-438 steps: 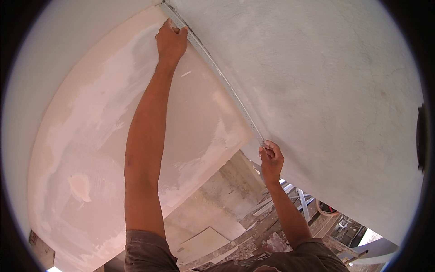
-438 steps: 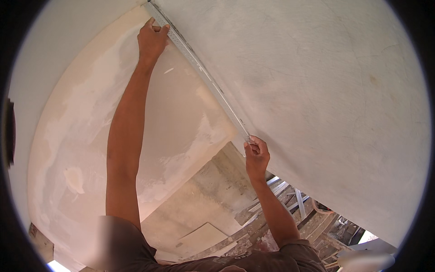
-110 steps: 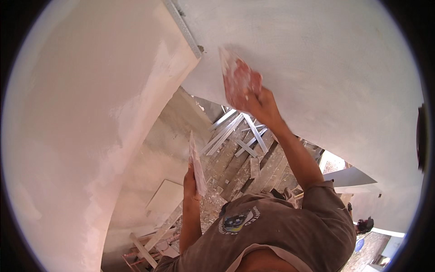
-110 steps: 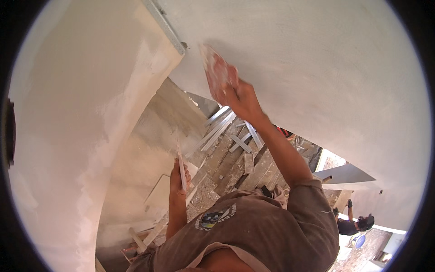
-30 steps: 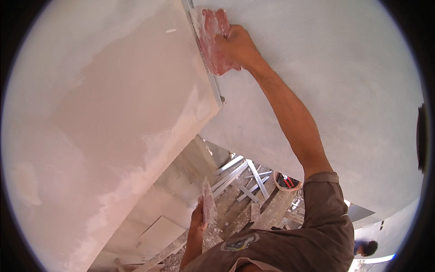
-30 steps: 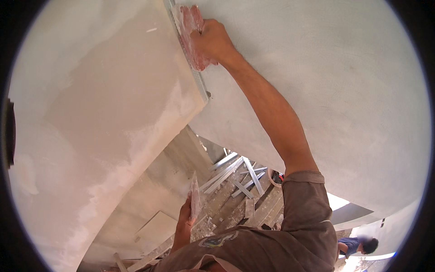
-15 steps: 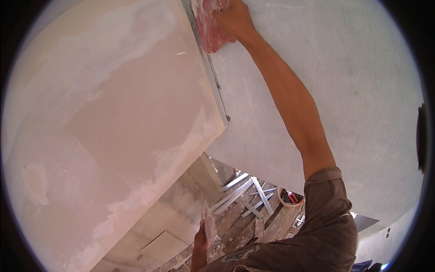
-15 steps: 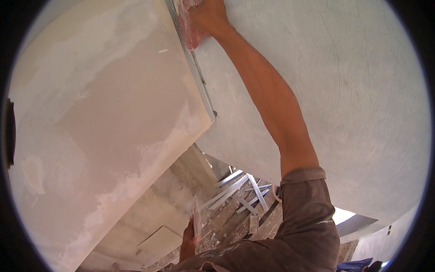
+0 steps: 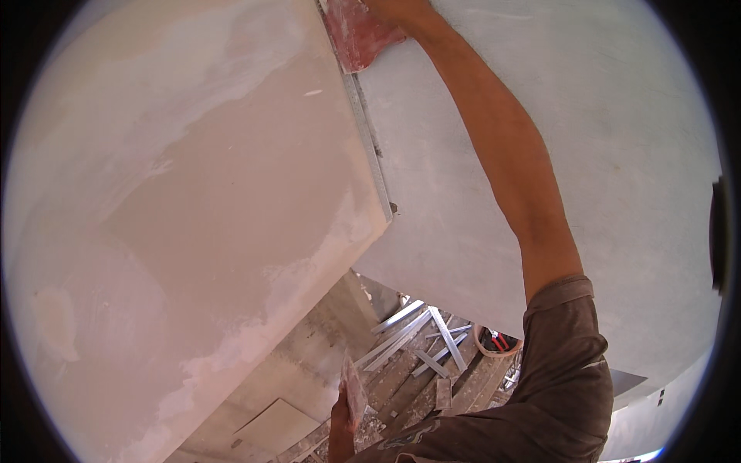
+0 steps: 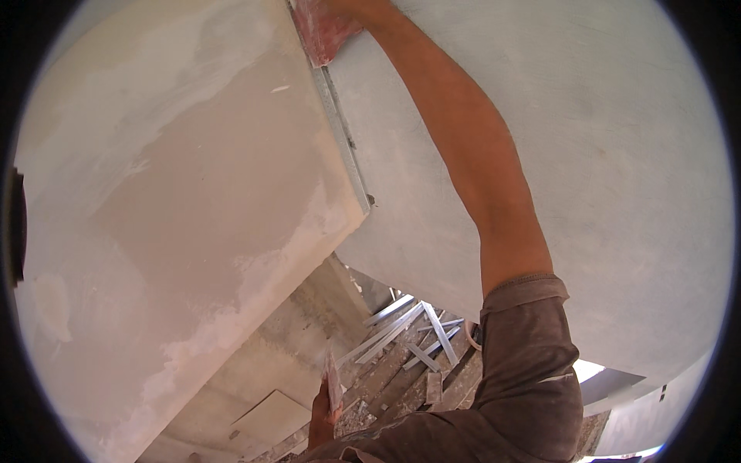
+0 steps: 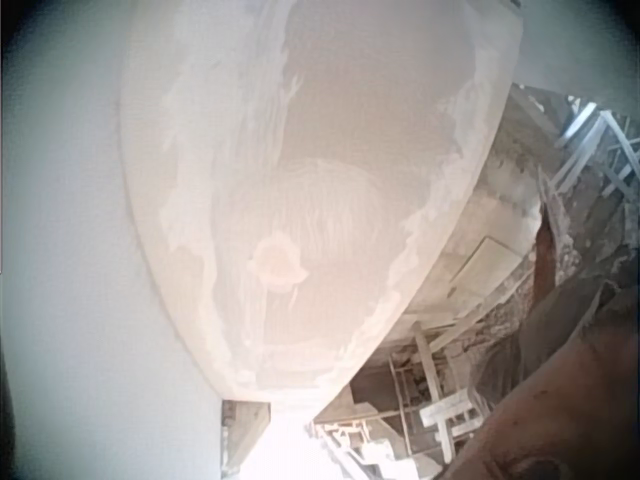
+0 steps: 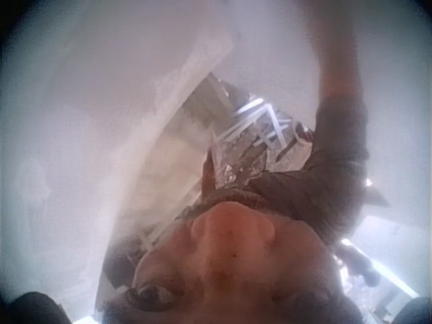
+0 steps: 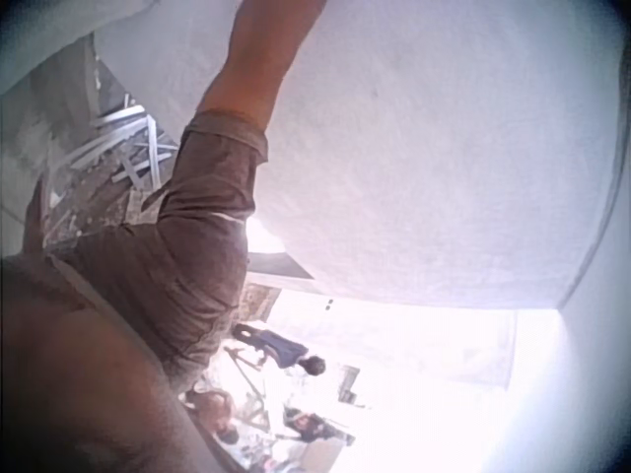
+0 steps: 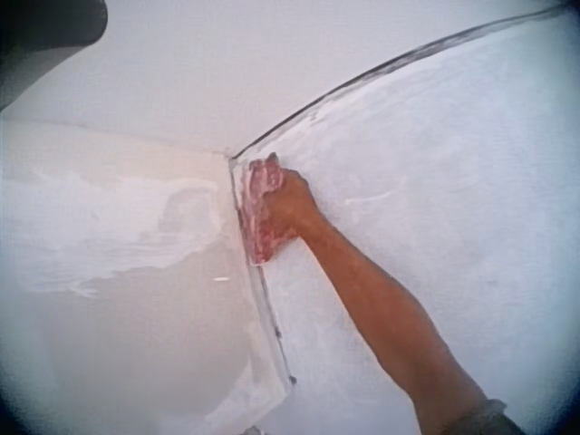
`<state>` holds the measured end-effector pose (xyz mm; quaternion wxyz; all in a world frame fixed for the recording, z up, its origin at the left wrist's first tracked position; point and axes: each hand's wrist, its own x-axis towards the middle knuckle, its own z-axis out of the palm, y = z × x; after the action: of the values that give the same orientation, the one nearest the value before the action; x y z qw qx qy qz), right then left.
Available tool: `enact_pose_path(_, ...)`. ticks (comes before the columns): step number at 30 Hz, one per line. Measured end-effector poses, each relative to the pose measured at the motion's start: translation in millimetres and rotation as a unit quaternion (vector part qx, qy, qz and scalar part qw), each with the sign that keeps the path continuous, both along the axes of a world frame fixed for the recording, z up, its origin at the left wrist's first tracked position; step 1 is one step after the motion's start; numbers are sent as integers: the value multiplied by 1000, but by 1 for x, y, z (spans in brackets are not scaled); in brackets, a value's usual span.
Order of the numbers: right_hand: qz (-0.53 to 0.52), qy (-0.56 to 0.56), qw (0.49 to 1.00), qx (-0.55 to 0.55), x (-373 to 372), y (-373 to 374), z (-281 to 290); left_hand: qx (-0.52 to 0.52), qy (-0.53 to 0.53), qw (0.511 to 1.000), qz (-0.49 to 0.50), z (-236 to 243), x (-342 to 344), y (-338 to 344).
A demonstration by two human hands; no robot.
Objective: The person applies plaster to a wall and corner using two spatulas, then positions a corner bead strip and continues smoothing plaster over the corner.
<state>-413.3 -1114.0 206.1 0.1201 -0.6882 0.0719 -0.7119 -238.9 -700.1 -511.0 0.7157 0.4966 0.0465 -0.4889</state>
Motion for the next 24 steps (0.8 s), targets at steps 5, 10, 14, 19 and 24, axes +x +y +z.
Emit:
enact_pose_path(5, 103, 19, 988, 112, -11, 51, -11, 6, -46, 999, 14, 6, 3, 1)
enact_pose_path(10, 7, 7, 1000, 9, 15, 5, 2, -17, -82, 995, -52, 41, 13, -33)
enact_pose_path(14, 62, -45, 996, 48, 5, 13, 13, 14, -118, 991, -54, 65, 11, -45)
enact_pose_path(19, -71, -14, 997, 7, 10, -8, 30, -7, -96, 995, -11, 77, -14, -33)
enact_pose_path(24, -71, 8, 997, 36, 11, 2, 41, -113, -24, 993, 22, 28, -1, -7)
